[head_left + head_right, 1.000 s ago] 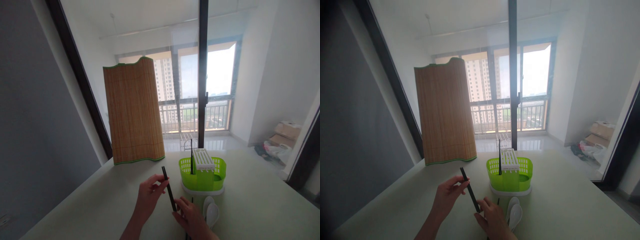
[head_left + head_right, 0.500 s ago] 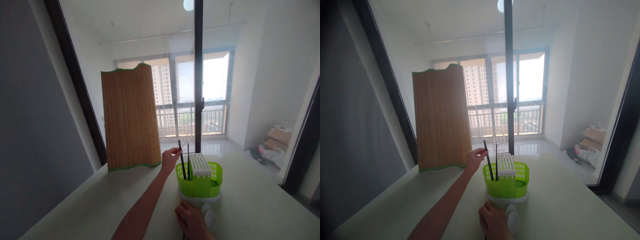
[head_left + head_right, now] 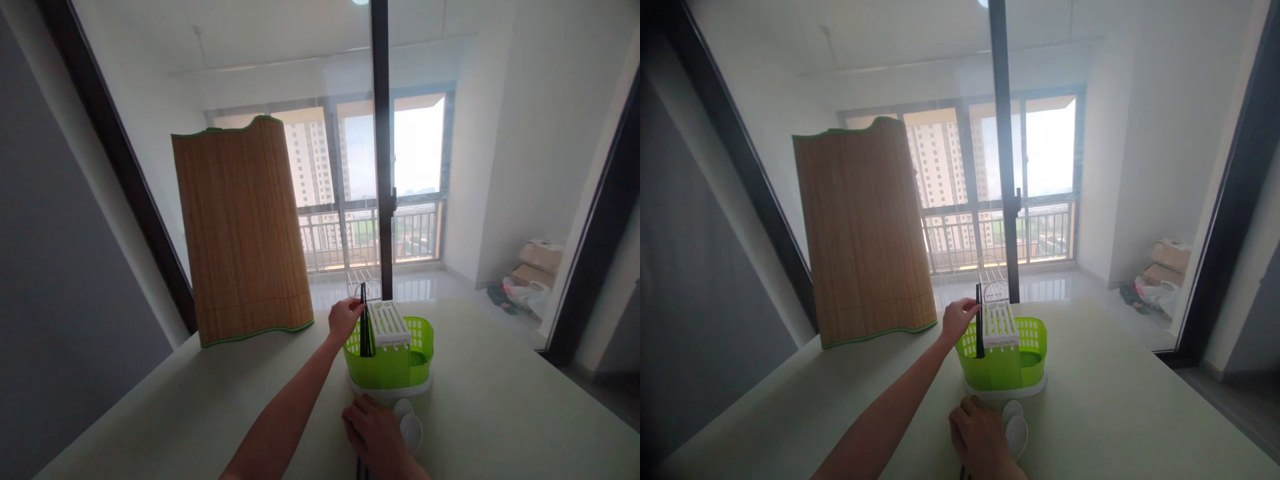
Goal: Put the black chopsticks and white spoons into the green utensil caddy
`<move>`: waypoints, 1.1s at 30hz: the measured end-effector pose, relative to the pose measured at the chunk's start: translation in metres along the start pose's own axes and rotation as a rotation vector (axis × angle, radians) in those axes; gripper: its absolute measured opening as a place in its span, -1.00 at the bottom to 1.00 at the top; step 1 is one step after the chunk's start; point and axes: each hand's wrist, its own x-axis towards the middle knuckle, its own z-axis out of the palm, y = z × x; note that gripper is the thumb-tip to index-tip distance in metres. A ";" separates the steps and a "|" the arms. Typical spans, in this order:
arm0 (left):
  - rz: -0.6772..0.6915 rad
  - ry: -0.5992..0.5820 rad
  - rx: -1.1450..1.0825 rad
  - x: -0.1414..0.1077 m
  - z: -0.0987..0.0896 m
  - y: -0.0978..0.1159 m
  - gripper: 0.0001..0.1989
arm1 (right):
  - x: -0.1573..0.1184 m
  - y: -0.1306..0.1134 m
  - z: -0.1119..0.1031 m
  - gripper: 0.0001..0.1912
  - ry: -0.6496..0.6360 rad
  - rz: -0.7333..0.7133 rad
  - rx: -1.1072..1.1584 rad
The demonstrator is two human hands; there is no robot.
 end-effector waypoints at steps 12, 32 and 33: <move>-0.015 0.173 0.090 -0.120 -0.042 0.000 -0.76 | 0.007 0.015 -0.018 -0.78 0.147 0.391 0.569; -0.435 -0.461 0.783 -0.233 -0.043 -0.011 -0.64 | 0.002 0.018 -0.011 -0.70 0.167 0.383 0.605; -0.434 -0.476 0.797 -0.233 -0.045 -0.014 -0.64 | 0.001 0.017 -0.011 -0.70 0.158 0.375 0.598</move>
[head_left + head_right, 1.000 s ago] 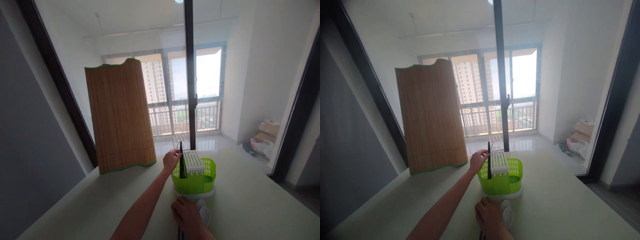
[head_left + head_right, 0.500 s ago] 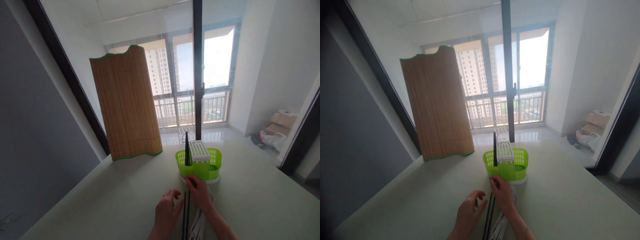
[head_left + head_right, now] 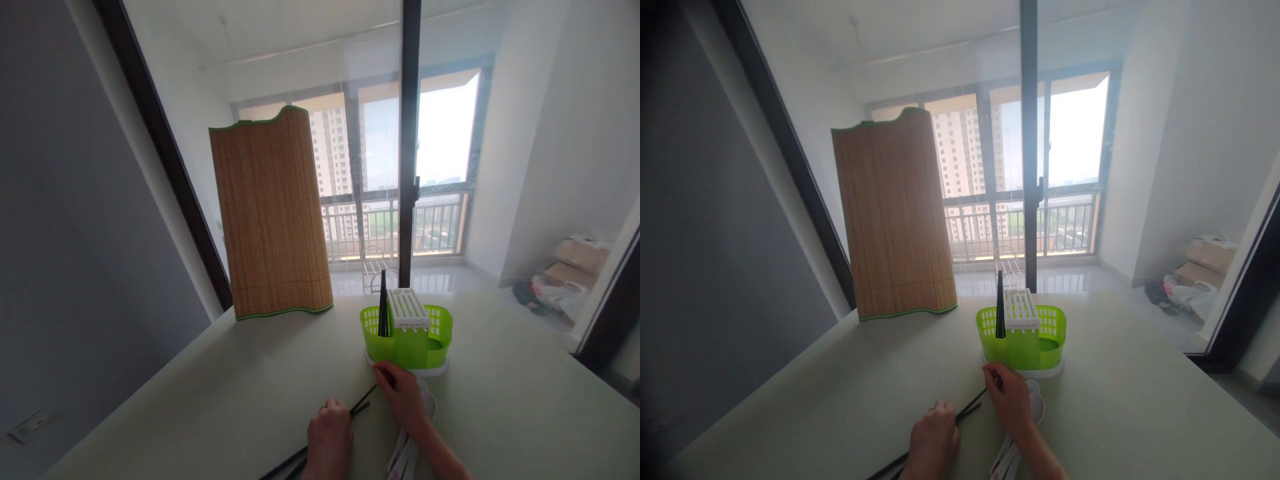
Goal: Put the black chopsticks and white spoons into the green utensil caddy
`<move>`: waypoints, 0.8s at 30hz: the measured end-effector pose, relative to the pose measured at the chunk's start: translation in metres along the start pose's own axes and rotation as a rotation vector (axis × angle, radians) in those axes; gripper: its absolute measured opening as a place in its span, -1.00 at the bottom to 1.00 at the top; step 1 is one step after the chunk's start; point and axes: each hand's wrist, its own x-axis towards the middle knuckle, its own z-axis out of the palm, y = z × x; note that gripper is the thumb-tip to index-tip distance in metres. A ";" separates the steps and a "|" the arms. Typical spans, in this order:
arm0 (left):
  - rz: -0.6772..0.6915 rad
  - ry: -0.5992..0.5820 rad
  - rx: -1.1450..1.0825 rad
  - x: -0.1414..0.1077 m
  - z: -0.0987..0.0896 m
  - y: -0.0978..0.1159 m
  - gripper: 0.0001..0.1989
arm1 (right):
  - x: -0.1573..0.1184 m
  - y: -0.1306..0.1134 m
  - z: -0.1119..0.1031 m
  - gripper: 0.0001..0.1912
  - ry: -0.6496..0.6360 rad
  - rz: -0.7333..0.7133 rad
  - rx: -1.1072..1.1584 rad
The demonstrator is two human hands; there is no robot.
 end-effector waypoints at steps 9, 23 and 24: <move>0.036 0.016 -0.012 0.005 -0.018 -0.021 -0.71 | 0.000 -0.007 0.000 -0.71 -0.054 -0.019 -0.061; 0.315 0.256 -1.205 0.012 -0.071 -0.004 -0.64 | -0.020 -0.025 0.025 -0.74 -0.450 -0.072 0.340; 0.321 0.266 -1.207 0.013 -0.069 -0.003 -0.65 | -0.020 -0.025 0.025 -0.78 -0.433 -0.076 0.339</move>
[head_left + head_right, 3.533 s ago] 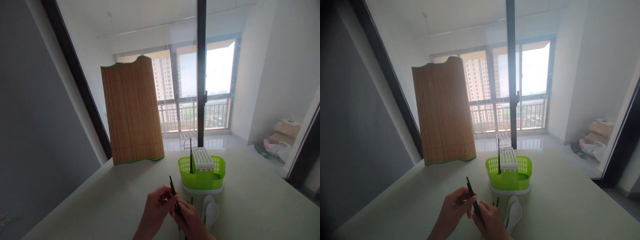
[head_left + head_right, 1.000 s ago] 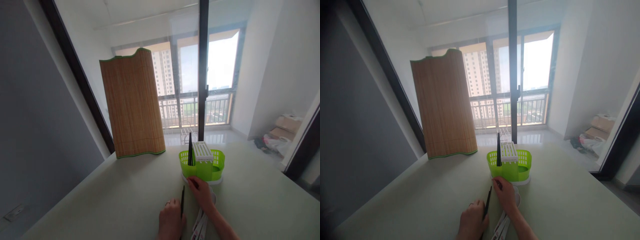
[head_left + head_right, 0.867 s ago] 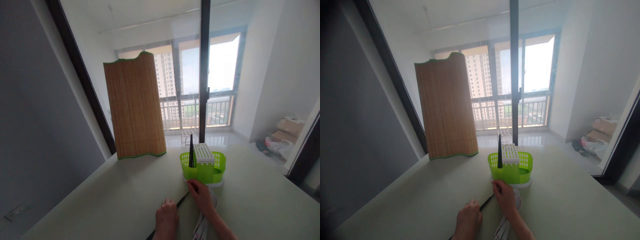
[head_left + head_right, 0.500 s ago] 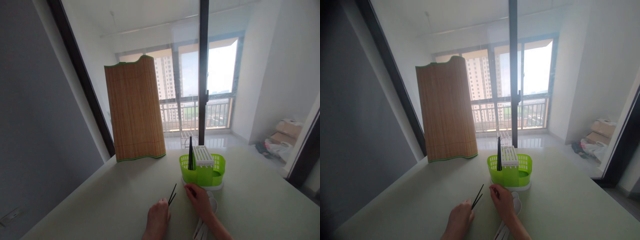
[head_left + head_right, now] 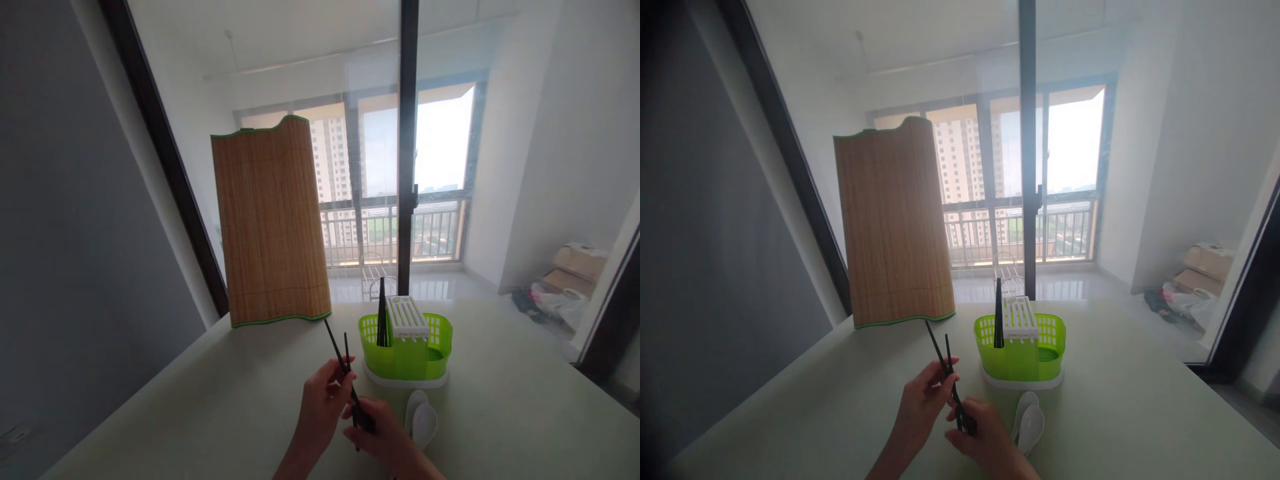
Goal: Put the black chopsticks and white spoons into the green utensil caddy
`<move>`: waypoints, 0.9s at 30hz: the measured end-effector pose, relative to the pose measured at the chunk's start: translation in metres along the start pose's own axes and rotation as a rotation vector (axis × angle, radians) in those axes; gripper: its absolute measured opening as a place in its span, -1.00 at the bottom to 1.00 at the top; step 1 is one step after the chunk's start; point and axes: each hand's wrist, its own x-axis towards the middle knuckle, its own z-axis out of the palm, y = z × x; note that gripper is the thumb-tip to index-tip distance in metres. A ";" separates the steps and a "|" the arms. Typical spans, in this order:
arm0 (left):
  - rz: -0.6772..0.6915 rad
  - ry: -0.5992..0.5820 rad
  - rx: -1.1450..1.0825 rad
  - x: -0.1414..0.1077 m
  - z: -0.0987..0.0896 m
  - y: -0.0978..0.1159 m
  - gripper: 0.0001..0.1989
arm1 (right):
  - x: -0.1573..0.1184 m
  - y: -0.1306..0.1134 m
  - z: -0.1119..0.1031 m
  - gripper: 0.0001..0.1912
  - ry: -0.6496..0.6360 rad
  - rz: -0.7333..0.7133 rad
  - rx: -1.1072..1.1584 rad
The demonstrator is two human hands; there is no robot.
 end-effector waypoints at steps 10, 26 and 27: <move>0.047 0.040 0.069 -0.002 -0.001 0.000 -0.70 | 0.000 0.005 -0.003 -0.89 0.073 -0.043 -0.255; 0.091 -0.111 0.179 0.004 -0.013 0.013 -0.81 | -0.003 0.017 0.001 -0.83 -0.074 0.075 -0.593; 0.089 -0.136 0.207 0.005 -0.013 0.015 -0.81 | -0.003 0.017 0.001 -0.82 -0.073 0.073 -0.607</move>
